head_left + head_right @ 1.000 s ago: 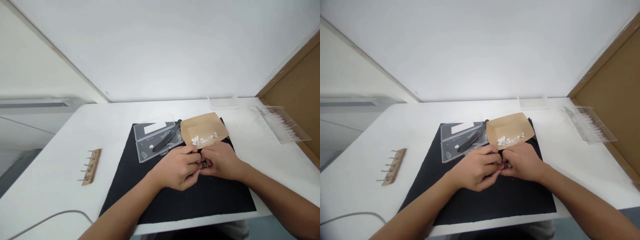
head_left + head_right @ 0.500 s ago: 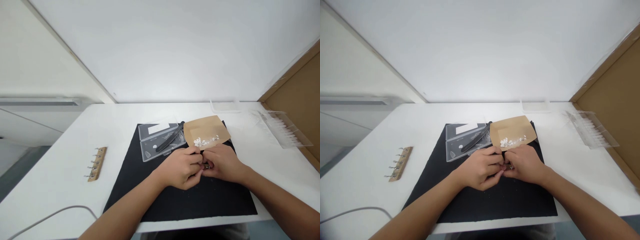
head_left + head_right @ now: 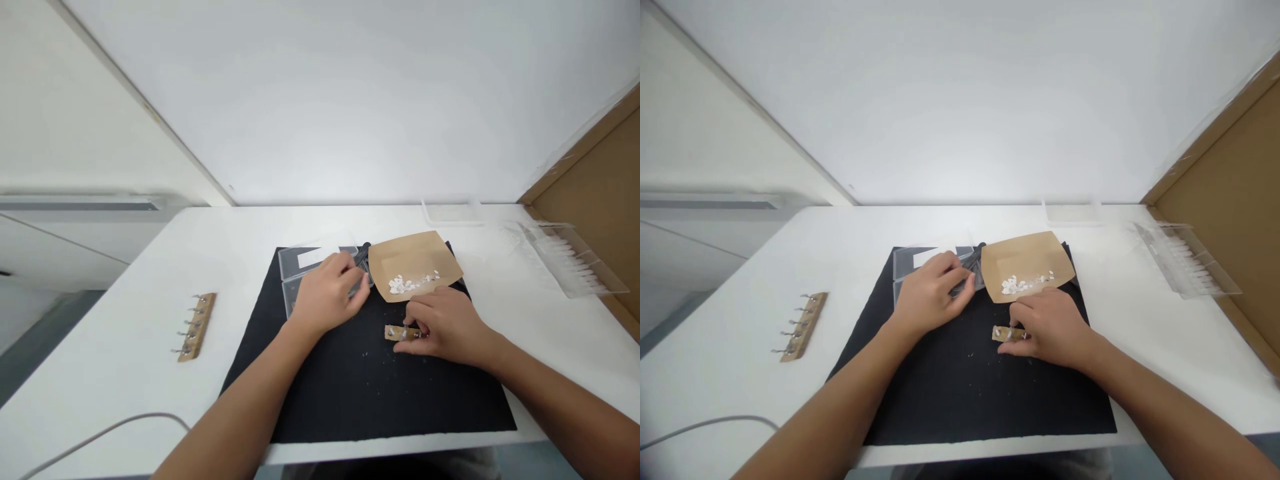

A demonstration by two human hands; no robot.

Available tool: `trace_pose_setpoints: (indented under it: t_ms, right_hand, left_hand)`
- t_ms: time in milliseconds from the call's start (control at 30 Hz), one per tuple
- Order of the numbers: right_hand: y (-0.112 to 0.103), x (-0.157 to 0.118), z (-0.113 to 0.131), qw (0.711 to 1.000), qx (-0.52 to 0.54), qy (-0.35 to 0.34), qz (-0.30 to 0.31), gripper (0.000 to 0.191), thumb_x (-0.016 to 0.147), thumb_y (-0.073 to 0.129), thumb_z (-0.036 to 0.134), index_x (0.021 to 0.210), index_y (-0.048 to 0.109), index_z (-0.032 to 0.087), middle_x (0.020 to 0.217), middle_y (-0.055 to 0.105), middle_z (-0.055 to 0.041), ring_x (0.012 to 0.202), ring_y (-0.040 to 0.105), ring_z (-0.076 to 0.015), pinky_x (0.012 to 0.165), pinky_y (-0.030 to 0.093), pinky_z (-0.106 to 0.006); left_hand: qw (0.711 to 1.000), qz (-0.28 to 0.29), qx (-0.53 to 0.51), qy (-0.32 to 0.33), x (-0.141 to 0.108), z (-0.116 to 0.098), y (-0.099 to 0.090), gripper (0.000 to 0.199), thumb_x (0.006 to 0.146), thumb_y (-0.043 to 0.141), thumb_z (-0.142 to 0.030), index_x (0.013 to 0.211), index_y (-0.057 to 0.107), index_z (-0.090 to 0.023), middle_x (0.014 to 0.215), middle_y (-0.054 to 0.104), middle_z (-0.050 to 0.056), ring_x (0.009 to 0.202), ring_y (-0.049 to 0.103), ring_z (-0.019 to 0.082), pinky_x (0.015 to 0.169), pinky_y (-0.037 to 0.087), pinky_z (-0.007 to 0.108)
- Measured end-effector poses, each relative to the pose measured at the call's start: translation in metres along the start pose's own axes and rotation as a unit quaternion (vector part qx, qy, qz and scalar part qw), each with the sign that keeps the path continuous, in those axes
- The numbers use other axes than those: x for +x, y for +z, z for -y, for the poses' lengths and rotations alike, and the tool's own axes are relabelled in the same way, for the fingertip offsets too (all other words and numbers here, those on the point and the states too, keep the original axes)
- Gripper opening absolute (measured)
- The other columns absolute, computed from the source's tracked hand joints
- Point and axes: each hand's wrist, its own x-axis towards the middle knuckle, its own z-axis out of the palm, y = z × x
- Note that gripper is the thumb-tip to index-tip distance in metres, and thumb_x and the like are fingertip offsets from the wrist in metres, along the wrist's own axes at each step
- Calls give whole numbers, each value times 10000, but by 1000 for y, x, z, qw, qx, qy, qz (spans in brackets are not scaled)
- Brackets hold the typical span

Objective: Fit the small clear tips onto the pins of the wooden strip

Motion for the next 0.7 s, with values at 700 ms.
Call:
trace_pose_setpoints:
  t_ms: [700]
  right_hand:
    - [-14, 1, 7, 980, 8, -39, -195, 304, 913, 651, 506, 873, 660, 205, 613, 583, 45, 554, 511, -123, 612, 348, -297]
  left_hand:
    - [944, 306, -123, -18, -3, 61, -16, 221, 1009, 637, -303, 1080, 829, -220, 953, 675, 65, 962, 636, 226, 804, 517, 327]
